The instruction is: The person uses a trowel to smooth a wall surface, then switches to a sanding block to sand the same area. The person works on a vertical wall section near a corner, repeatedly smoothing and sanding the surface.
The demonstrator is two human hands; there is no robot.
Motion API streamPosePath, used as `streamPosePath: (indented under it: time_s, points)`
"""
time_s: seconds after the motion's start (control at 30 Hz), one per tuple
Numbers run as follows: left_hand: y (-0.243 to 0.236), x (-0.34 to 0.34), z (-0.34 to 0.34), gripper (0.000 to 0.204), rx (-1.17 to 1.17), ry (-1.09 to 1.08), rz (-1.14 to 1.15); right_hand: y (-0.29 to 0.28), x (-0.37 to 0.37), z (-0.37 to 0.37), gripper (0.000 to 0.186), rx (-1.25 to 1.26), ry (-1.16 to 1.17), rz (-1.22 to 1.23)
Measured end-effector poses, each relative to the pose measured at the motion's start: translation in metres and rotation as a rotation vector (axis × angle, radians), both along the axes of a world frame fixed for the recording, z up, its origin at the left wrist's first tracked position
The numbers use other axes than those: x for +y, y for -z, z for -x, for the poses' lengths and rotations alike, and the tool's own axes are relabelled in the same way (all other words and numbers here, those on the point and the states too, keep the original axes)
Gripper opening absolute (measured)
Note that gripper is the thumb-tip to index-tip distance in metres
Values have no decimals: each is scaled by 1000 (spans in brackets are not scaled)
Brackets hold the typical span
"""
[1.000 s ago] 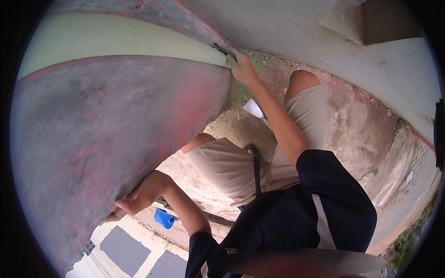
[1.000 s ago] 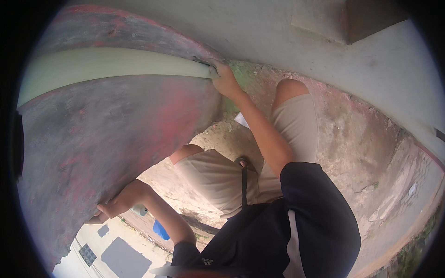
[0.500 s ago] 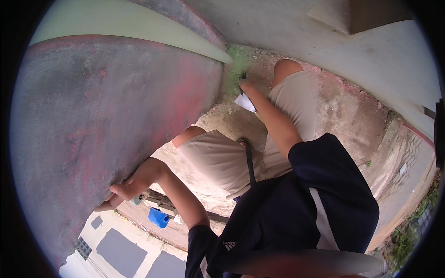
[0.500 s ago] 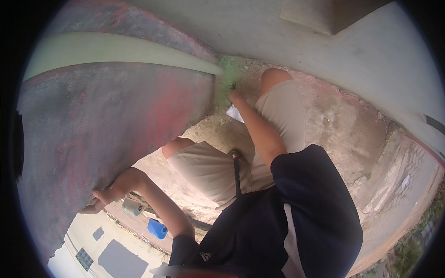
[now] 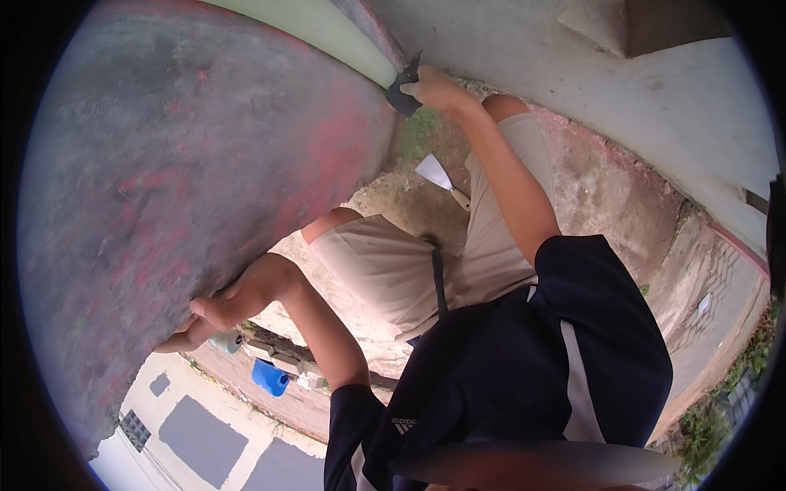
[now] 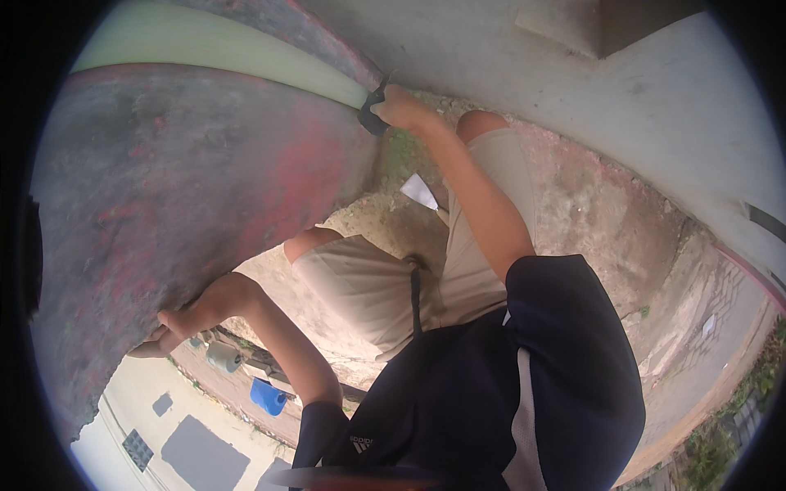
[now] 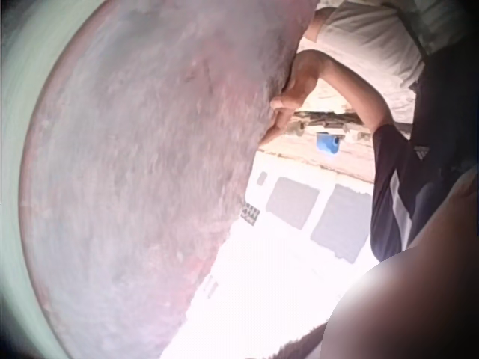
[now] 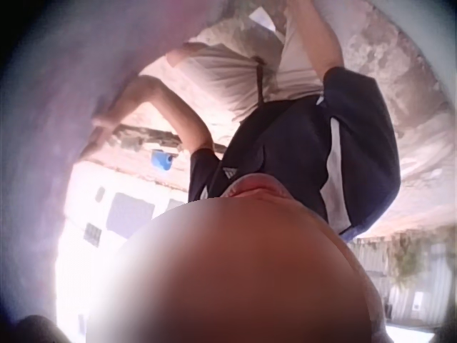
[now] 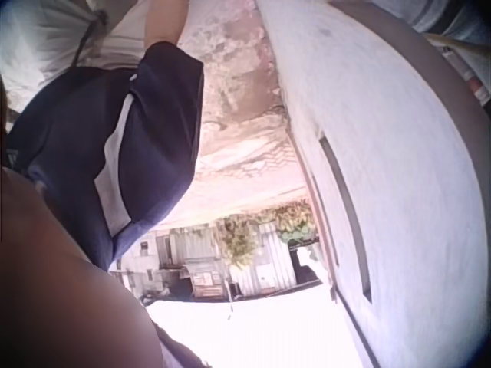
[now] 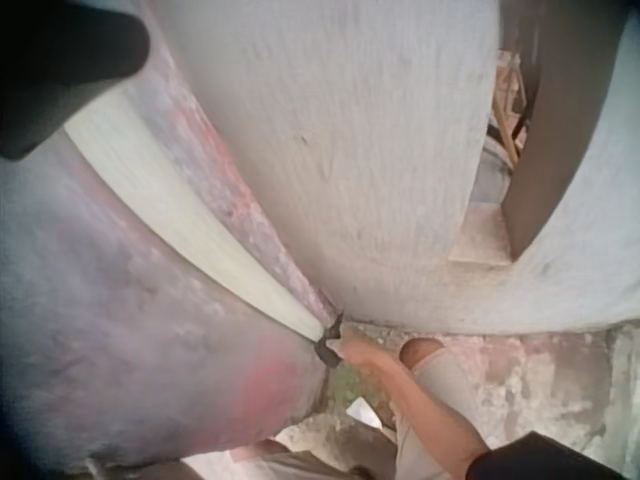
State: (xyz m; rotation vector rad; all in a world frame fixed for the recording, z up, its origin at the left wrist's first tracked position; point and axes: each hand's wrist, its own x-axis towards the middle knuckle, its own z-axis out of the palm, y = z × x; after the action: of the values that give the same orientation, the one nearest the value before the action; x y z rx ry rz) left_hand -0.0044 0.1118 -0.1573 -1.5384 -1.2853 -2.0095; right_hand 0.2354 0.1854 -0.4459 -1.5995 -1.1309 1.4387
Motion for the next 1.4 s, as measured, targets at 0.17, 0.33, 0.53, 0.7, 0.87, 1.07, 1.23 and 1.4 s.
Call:
streamPosePath:
  time_s: [0.17,0.33,0.53,0.7,0.87,1.07,1.23,1.4]
  points:
    - [0,-1,3,90,17,-49,-3,8,3,10,35,-106,5,166]
    - [5,0,5,89,9,-81,-18,2,4,-3,37,187,-13,68]
    - [0,-2,-4,86,-15,-87,-14,5,9,-14,39,-91,-162,133]
    - [44,-23,-36,43,43,-13,-315,11,-38,-39,37,232,-190,98]
    - [165,-19,-89,13,319,937,337,-4,-91,-73,43,513,-93,12]
    - [290,-8,-144,23,-355,875,1053,9,-121,-81,40,477,28,17]
    - [338,-6,-123,16,-458,1114,1246,24,-141,-69,38,340,234,-6]
    - [365,10,-88,20,-439,1290,1402,56,-122,-43,32,254,396,-87]
